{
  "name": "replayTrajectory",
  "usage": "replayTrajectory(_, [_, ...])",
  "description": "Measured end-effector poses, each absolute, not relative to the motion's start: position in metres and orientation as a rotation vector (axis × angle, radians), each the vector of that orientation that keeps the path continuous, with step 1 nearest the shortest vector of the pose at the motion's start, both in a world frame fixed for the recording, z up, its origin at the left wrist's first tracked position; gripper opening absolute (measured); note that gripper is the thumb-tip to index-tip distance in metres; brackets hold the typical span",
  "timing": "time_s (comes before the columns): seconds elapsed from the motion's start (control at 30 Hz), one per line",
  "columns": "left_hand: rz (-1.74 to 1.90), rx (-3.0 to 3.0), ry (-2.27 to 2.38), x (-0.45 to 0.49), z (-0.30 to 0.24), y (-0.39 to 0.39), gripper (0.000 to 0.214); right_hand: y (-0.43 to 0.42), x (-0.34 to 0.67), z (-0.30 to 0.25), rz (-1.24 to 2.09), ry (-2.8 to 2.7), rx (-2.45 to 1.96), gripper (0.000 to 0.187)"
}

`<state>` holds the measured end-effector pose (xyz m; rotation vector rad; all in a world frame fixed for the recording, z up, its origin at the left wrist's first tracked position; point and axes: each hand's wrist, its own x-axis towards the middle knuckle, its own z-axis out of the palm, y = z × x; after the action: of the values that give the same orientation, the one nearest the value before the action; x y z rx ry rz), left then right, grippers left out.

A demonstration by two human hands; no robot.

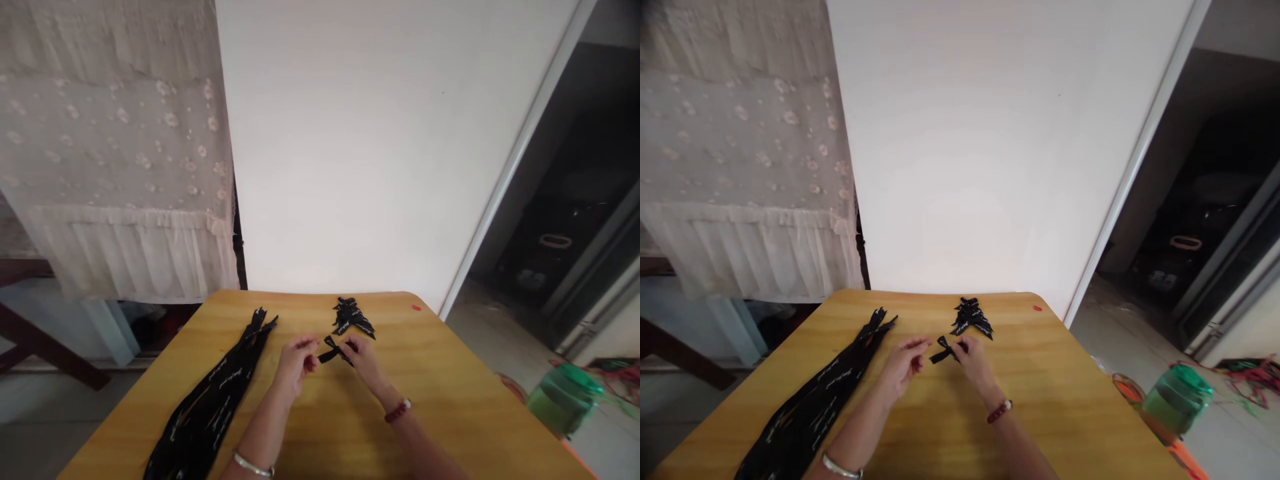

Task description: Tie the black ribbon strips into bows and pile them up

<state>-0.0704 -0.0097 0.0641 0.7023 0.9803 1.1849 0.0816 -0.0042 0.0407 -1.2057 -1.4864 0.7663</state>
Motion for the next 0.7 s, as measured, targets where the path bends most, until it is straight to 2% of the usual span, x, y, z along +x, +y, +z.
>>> replayTrajectory(0.27, [1.04, 0.648, 0.867, -0.054, 0.032, 0.006, 0.011, 0.003, 0.072, 0.024, 0.74, -1.492, -1.18, 0.022])
replayTrajectory(0.7, [1.105, 0.714, 0.875, -0.049, 0.018, 0.008, 0.017, 0.005, 0.067, 0.025, 0.899, -1.395, -1.155, 0.021])
